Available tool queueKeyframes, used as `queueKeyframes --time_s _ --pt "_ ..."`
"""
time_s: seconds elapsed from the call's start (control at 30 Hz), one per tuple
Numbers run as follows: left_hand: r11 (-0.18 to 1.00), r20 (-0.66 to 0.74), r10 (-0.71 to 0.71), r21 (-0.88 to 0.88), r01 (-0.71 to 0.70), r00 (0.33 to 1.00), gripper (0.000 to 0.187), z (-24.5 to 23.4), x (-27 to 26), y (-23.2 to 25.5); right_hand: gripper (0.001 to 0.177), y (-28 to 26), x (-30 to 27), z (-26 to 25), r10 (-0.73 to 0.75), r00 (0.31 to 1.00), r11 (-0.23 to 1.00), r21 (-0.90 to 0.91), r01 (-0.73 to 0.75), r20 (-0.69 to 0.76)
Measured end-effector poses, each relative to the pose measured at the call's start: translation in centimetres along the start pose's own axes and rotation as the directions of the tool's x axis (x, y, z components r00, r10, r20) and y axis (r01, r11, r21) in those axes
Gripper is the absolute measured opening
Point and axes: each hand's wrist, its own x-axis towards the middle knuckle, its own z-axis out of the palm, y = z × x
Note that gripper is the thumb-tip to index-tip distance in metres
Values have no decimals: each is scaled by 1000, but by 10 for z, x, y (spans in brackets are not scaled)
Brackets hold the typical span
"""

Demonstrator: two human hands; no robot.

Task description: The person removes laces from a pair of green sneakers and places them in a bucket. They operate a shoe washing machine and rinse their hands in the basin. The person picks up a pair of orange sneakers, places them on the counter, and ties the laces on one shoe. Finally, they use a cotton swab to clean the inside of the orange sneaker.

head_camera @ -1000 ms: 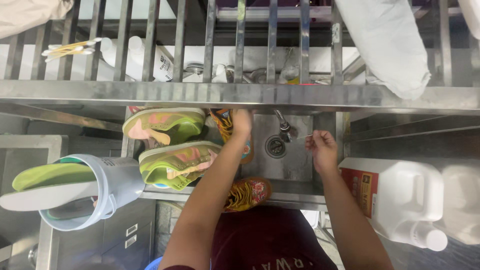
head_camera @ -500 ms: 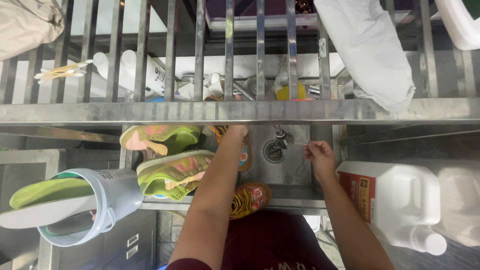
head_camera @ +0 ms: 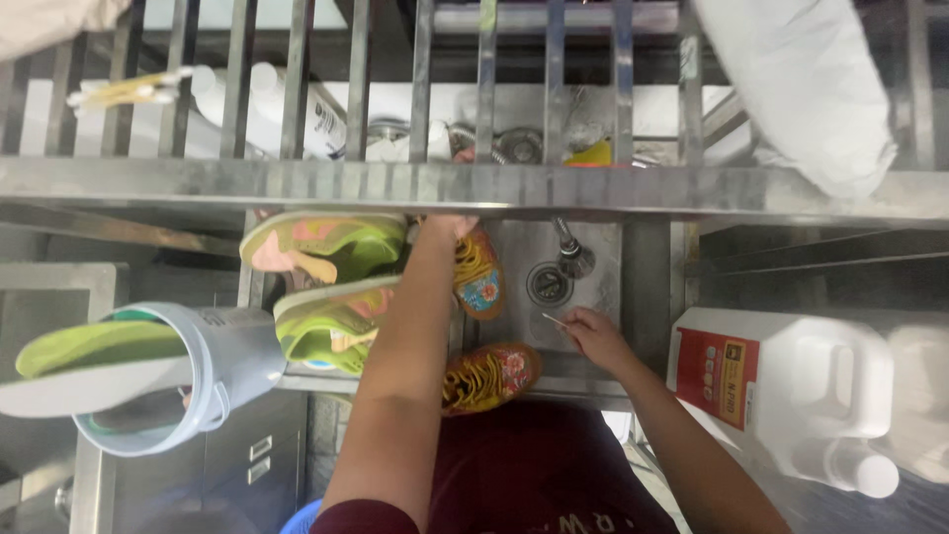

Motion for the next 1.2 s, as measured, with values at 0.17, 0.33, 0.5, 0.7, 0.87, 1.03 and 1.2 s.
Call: queueKeyframes --time_s 0.17,0.33,0.5,0.7,0.87,1.03,1.2 --pt "934 -39 189 317 -167 981 27 30 -110 48 16 -43 -2 47 -375 925 911 -162 379 56" --pt "719 -131 514 605 -342 848 12 35 -306 48 18 -105 -26 99 -408 898 886 -165 433 166" --pt "595 -446 570 803 27 690 16 11 -419 -4 21 -139 -70 152 -374 865 891 -131 436 334" --pt "126 -101 712 992 15 695 46 -8 -427 -48 16 -137 -96 193 -493 831 676 -489 551 256" --pt "448 -375 339 871 202 863 38 -33 -414 -45 15 -102 -81 201 -508 826 786 -262 560 242" --pt "799 -468 75 557 228 880 30 -43 -414 -49 14 -84 -77 194 -549 788 772 -191 606 280" --pt "875 -408 157 480 65 900 29 -60 -405 -77 14 -88 -78 197 -499 812 805 -183 564 304"
